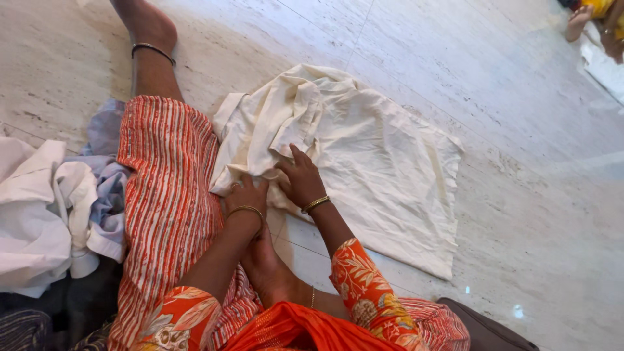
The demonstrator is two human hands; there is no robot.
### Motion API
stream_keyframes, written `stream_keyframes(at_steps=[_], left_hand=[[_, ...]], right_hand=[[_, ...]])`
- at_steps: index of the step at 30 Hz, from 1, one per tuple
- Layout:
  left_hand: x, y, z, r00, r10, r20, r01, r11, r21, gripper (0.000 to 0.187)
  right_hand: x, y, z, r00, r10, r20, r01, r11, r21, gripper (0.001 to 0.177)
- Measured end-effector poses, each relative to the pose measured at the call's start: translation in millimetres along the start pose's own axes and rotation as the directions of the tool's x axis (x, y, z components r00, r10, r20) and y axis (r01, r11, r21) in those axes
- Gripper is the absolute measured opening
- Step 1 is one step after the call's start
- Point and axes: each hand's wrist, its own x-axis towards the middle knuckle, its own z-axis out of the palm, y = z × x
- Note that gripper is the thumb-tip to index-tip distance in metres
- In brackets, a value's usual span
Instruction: The person sits on the floor and folds a white shirt by hand. They smooth out the fabric, fold the sleeves and sides, and then fold the shirt into a compact rectangle before placing it into a brown bag.
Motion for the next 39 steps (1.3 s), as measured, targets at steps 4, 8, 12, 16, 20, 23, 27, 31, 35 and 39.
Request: stream_keyframes(at_steps=[4, 8, 12, 16, 20, 23, 27, 31, 35, 39], left_hand=[[8.5, -1.9, 2.6, 1.0, 0.026, -0.006, -0.026, 0.999, 0.02, 0.036], [15.4, -0.2, 0.7, 0.998, 0.014, 0.063, -0.014, 1.0, 0.007, 0.043], [16.1, 0.0, 0.5, 0.999, 0.0, 0.051, 0.003, 0.998, -0.063, 0.043], [15.6, 0.7, -7.9, 0.998, -0.021, 0.061, 0.028, 0.994, -0.108, 0.041], [11.6, 1.2, -16.8, 1.0, -0.003, 0.016, 0.006, 0.988, -0.152, 0.035], [6.3, 2.0, -16.0, 0.984, 0.098, -0.15, -0.135, 0.955, -0.263, 0.032], [18.1, 14.9, -7.8, 0.968, 0.251, 0.012, -0.206, 0.819, -0.535, 0.043], [50.2, 32.5, 49.4, 0.93, 0.354, -0.101, -0.308, 0.597, -0.741, 0.05], [98.5, 41.3, 103.8, 0.996, 0.083, 0.028, 0.016, 0.142, -0.99, 0.028], [113.5, 33.7, 115.5, 0.966, 0.019, 0.258, 0.253, -0.28, -0.926, 0.031]], right_hand=[[13.9, 1.1, 6.3, 0.979, 0.115, 0.17, -0.102, 0.991, -0.082, 0.057], [18.9, 17.7, -5.6, 0.992, 0.094, 0.081, -0.09, 0.994, -0.06, 0.062], [28.4, 32.2, -60.5, 0.961, 0.049, -0.273, -0.061, 0.998, -0.036, 0.047], [39.1, 30.4, -134.0, 0.887, 0.213, -0.41, -0.178, 0.976, 0.122, 0.052], [46.1, 31.9, -192.4, 0.865, 0.299, -0.403, -0.173, 0.932, 0.319, 0.054], [45.1, 33.6, -216.0, 0.866, 0.073, -0.495, -0.023, 0.994, 0.106, 0.062], [44.2, 29.5, -233.0, 0.811, 0.319, -0.49, -0.219, 0.943, 0.251, 0.039], [25.9, 28.5, -266.4, 0.869, 0.386, -0.309, -0.157, 0.808, 0.568, 0.046], [1.2, 51.2, -300.4, 0.944, 0.17, -0.282, -0.034, 0.902, 0.43, 0.028], [-43.9, 80.0, -326.8, 0.892, 0.09, -0.443, 0.03, 0.966, 0.258, 0.02]])
